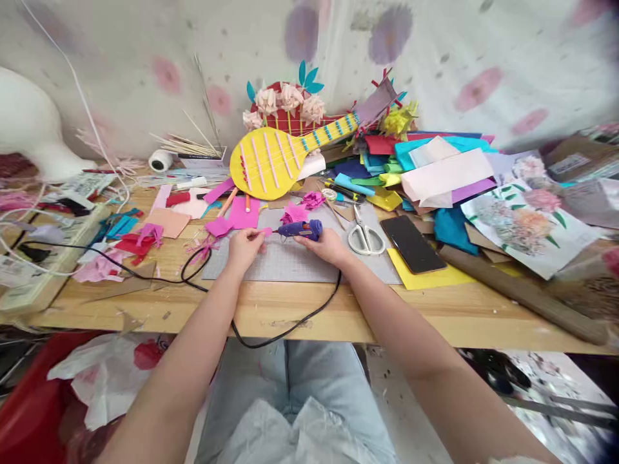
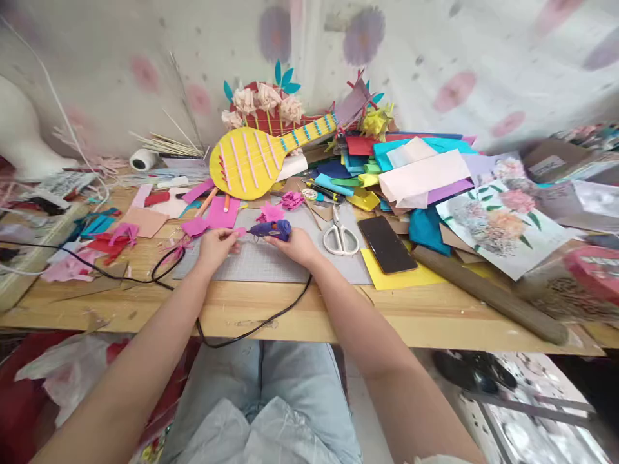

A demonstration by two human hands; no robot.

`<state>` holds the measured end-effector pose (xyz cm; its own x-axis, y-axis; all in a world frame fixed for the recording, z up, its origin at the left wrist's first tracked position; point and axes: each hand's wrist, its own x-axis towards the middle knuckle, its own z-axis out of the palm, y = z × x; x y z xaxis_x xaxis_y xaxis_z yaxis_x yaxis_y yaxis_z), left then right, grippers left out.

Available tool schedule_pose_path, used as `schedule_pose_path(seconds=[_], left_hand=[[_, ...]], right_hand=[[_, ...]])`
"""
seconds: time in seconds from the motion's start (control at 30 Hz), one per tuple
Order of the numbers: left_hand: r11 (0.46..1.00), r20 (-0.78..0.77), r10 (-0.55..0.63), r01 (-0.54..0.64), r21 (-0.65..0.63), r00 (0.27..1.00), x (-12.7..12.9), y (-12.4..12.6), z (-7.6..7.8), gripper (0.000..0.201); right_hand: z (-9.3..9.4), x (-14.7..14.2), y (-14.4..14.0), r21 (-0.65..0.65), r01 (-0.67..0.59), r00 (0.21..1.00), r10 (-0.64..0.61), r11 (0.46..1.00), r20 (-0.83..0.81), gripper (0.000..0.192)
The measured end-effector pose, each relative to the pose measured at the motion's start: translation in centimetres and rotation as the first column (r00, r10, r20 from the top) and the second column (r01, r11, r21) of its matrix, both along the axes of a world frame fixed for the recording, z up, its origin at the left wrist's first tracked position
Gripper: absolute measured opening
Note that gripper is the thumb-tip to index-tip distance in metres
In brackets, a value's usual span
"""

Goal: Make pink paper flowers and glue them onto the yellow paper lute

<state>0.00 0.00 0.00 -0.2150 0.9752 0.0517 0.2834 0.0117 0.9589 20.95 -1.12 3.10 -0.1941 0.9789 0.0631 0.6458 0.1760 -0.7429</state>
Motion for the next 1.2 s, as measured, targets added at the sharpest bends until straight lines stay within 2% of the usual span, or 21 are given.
schedule_pose_path(seconds=[0.27, 0.83, 1.2], left_hand=[[1.000, 0.047, -0.016, 0.016, 0.002, 0.999, 0.01, -0.26, 0.14, 0.016], [0.999, 0.005, -0.031, 0.031, -0.025, 1.000, 0.22, -0.54, 0.55, 0.012], [0.999, 0.039, -0.017, 0.018, -0.033, 0.999, 0.25, -0.68, 0.95, 0.013]], right_hand=[[-0.43, 0.04, 0.32, 0.059, -0.019, 0.999, 0.021, 0.998, -0.026, 0.034], [-0.46, 0.05, 0.39, 0.116, -0.022, 0.996, 0.031, 0.993, -0.079, 0.034], [-0.50, 0.07, 0.33, 0.067, -0.034, 0.999, 0.033, 0.997, 0.022, 0.035]])
